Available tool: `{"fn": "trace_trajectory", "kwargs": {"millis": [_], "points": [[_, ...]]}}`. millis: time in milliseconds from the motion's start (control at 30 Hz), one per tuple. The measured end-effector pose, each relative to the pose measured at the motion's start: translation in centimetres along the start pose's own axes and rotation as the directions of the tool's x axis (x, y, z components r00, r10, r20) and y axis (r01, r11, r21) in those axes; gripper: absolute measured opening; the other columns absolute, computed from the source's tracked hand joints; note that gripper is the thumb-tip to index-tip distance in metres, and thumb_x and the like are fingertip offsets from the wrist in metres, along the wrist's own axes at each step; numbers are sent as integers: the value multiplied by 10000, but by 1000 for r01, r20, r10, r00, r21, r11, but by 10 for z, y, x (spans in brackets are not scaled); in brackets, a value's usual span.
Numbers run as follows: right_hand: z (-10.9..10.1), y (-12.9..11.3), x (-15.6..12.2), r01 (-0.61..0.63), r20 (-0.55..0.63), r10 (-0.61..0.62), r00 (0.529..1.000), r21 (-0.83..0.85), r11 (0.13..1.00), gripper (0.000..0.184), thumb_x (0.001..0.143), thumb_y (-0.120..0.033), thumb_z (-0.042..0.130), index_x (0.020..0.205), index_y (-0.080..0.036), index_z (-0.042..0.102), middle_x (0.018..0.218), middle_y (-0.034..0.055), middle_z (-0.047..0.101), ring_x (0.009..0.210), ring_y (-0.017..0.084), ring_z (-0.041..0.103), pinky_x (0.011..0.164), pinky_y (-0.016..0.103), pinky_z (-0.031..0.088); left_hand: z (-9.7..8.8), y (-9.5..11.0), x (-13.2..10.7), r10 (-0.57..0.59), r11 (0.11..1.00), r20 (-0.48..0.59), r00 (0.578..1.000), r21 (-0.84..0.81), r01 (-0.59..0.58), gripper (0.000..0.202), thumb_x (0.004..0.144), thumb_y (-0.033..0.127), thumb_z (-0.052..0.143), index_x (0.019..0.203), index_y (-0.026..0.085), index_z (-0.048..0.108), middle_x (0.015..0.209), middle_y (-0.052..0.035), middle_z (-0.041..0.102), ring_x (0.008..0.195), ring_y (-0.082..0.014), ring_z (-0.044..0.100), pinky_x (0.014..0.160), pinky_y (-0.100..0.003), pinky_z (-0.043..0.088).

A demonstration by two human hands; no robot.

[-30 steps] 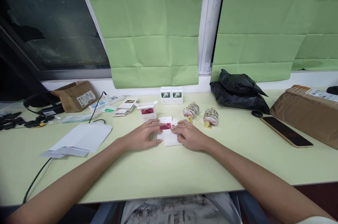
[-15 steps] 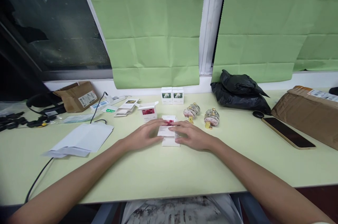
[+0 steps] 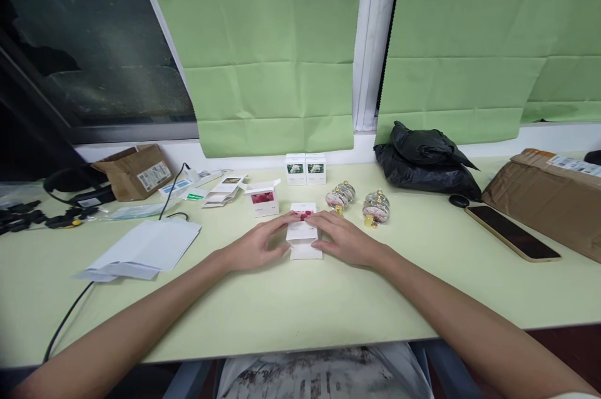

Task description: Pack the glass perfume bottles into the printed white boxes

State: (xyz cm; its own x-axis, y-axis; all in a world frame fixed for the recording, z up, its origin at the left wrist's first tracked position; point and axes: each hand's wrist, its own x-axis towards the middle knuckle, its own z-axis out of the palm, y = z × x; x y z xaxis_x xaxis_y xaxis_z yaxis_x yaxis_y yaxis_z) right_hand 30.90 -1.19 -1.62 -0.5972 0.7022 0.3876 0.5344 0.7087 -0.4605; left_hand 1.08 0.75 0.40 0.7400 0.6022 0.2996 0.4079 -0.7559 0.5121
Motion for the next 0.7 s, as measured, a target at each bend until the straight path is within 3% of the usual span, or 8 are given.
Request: {"fn": "trace_trajectory", "kwargs": {"millis": [200, 433, 533, 633, 700], "points": [[4, 1, 1, 42, -28, -44, 999, -74, 996, 497, 1039, -273, 596, 1529, -313, 526, 1461, 121, 615, 1357, 323, 590, 1147, 548, 501, 14, -4, 4, 45, 995, -60, 997, 91, -40, 518, 1022, 339, 650, 1524, 302, 529, 1615, -71, 542, 1544, -277, 455, 1282, -524, 412], [11, -3, 5, -36, -65, 29, 997, -117, 992, 512, 1009, -201, 571, 1512, -265, 497, 1418, 146, 567, 1228, 307, 629, 1054, 487, 539, 25, -1, 12, 65, 993, -126, 990, 108, -52, 505, 975, 152, 592, 1459, 282, 534, 1556, -88, 537, 1504, -267, 461, 1276, -495, 414], [15, -5, 4, -128, -76, 117, 990, -167, 978, 525, 993, -213, 577, 1510, -211, 482, 1235, 148, 633, 1130, 320, 633, 973, 471, 538, 27, -1, 13, 50, 993, -115, 992, 116, -37, 545, 934, 96, 575, 1445, 282, 533, 1527, -87, 543, 1489, -276, 466, 1259, -493, 431], [19, -6, 4, -169, -4, 171, 985, -182, 969, 513, 1011, -207, 518, 1519, -206, 452, 989, 87, 666, 928, 282, 636, 839, 394, 510, 29, -2, 15, 51, 992, -110, 993, 117, -38, 602, 893, 43, 544, 1446, 282, 516, 1527, -84, 535, 1495, -280, 451, 1261, -500, 424], [20, -7, 5, -191, 9, 196, 981, -169, 967, 513, 1000, -172, 482, 1510, -222, 449, 957, 67, 655, 842, 250, 620, 782, 349, 474, 31, -2, 16, 55, 993, -109, 993, 112, -43, 639, 874, 12, 517, 1452, 284, 502, 1525, -82, 531, 1495, -279, 446, 1262, -507, 419]]}}
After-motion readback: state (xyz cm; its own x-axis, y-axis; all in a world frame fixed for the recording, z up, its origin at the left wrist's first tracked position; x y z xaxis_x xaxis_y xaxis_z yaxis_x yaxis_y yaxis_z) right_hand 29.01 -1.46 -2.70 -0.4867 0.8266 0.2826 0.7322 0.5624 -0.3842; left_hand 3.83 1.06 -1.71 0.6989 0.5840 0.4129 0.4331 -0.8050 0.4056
